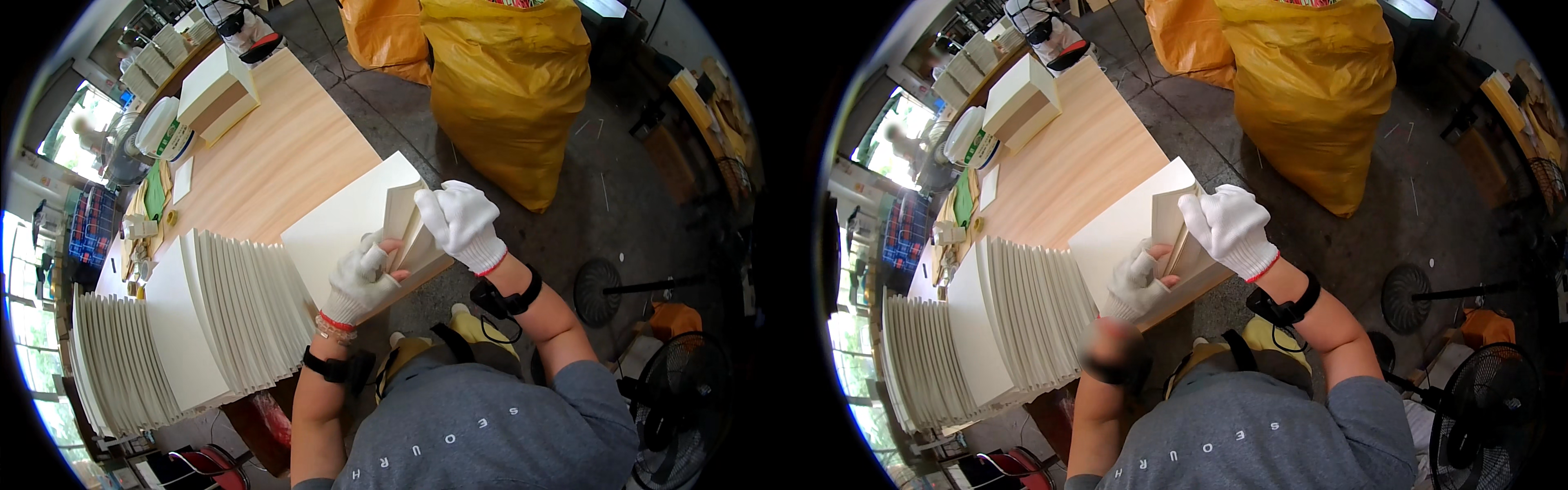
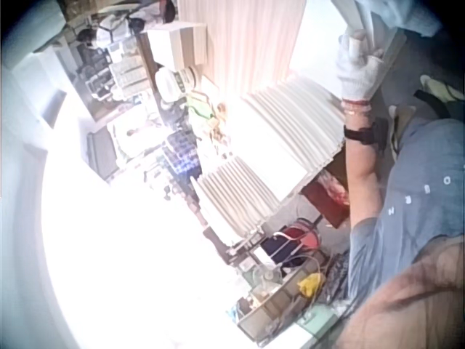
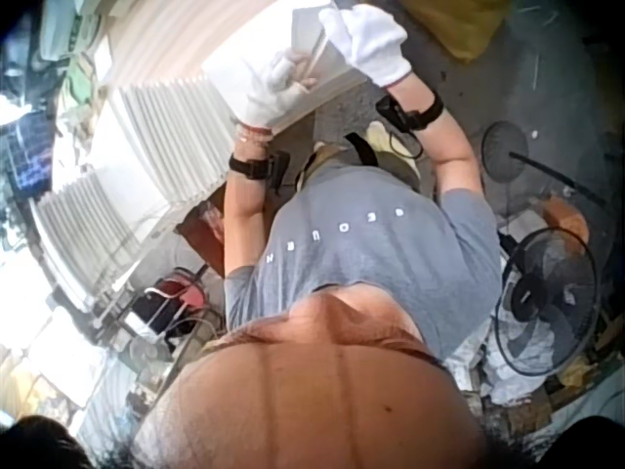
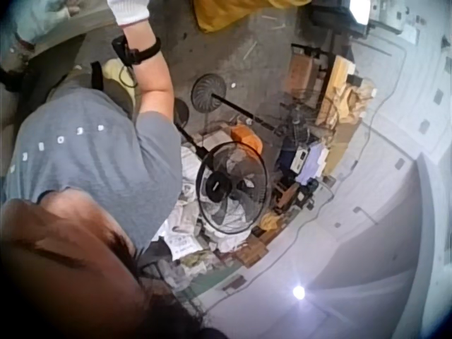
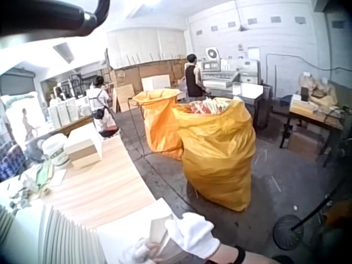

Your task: The person stacks folded white paper sheets into a pile, checks their alignment by hand, and adds them to a large stack on the table.

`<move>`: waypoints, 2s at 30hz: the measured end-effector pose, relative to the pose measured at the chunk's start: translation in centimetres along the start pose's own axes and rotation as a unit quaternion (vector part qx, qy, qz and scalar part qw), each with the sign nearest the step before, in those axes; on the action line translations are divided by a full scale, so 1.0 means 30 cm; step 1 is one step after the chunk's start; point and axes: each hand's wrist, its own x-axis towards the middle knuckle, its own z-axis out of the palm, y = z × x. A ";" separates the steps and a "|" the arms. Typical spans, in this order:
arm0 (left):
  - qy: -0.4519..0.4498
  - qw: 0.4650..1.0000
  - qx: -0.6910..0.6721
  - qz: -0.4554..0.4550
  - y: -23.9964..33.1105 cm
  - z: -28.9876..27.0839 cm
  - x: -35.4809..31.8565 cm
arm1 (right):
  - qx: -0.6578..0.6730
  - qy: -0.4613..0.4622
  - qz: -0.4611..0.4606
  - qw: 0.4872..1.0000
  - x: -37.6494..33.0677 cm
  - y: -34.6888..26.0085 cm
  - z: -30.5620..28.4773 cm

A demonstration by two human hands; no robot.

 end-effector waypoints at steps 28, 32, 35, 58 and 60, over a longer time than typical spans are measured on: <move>-0.002 1.000 0.017 -0.005 0.029 -0.006 0.008 | 0.044 -0.020 -0.007 0.999 0.019 -0.006 -0.049; -0.011 1.000 -0.002 0.006 -0.013 0.009 0.001 | 0.046 0.015 0.018 0.999 0.003 -0.010 -0.023; -0.012 0.999 -0.005 -0.040 0.015 0.006 -0.002 | 0.026 0.016 0.008 0.999 -0.001 -0.013 -0.021; -0.017 0.997 0.077 -0.014 0.009 0.011 0.046 | 0.069 0.073 -0.012 0.995 -0.036 0.010 -0.021; -0.028 0.997 0.068 -0.021 0.020 0.001 0.049 | 0.072 0.077 0.003 0.994 -0.039 0.004 -0.018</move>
